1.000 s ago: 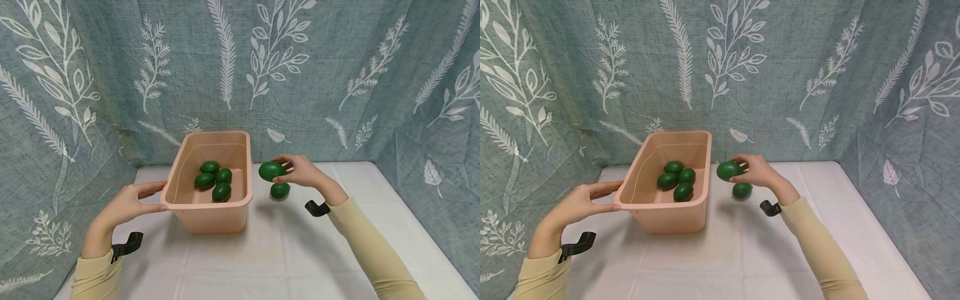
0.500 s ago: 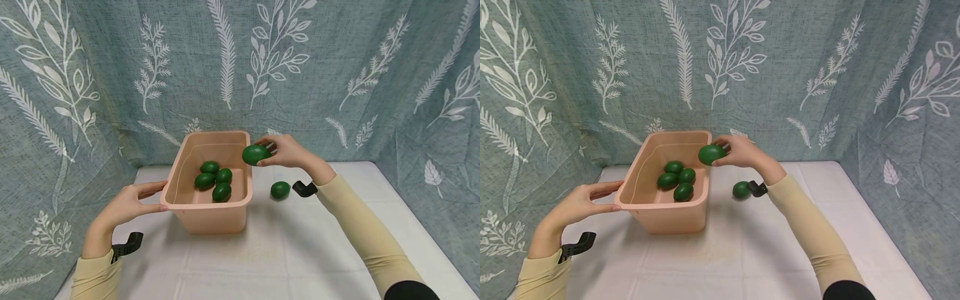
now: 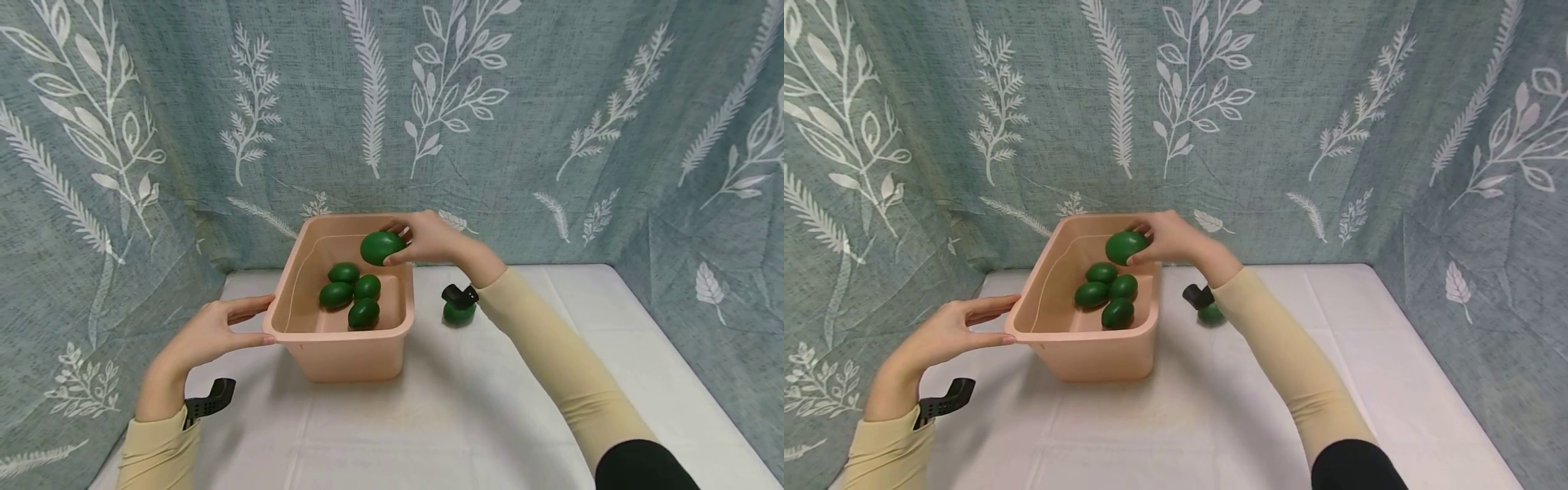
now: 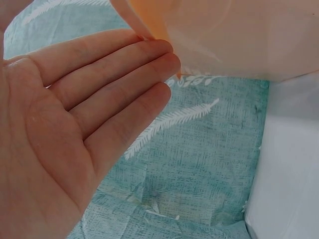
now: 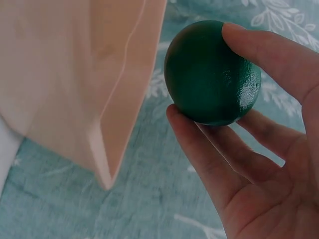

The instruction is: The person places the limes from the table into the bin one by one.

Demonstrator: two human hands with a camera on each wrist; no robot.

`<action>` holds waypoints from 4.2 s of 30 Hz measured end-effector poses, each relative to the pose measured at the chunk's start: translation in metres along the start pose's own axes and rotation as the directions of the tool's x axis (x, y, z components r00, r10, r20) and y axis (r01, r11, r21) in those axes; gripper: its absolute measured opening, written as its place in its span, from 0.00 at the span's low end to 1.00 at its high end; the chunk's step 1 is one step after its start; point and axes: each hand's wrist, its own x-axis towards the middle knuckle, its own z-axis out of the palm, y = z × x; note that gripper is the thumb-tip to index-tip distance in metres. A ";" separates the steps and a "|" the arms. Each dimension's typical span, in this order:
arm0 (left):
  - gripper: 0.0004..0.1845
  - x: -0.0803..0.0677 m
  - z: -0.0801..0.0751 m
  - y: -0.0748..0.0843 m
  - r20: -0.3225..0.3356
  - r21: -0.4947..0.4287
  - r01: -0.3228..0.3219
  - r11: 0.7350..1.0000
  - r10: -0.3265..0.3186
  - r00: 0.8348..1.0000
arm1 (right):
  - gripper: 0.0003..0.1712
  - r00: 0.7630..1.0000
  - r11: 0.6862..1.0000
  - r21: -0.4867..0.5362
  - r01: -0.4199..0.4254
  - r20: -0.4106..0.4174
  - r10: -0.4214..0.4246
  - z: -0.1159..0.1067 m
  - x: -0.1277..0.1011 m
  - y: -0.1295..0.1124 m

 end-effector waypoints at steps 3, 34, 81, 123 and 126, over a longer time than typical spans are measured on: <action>0.36 0.000 0.000 0.002 0.000 -0.010 -0.011 1.000 0.011 1.000 | 0.33 1.000 1.000 0.006 0.025 0.010 -0.025 0.004 0.010 -0.007; 0.37 0.000 0.000 0.000 -0.003 0.015 -0.006 1.000 0.006 1.000 | 0.29 0.995 0.988 0.116 -0.097 -0.019 0.100 0.014 -0.023 0.051; 0.36 -0.001 0.000 0.001 -0.011 0.033 0.006 0.999 -0.006 1.000 | 0.42 0.951 0.930 0.223 -0.294 -0.024 0.307 0.088 -0.085 0.184; 0.36 -0.001 0.001 -0.001 -0.013 0.020 0.003 1.000 -0.002 1.000 | 0.40 0.922 0.909 0.205 -0.363 -0.066 0.383 0.080 -0.103 0.172; 0.36 -0.001 0.002 -0.001 -0.014 0.018 -0.001 1.000 0.001 1.000 | 0.40 0.925 0.914 0.208 -0.349 -0.077 0.371 0.073 -0.105 0.165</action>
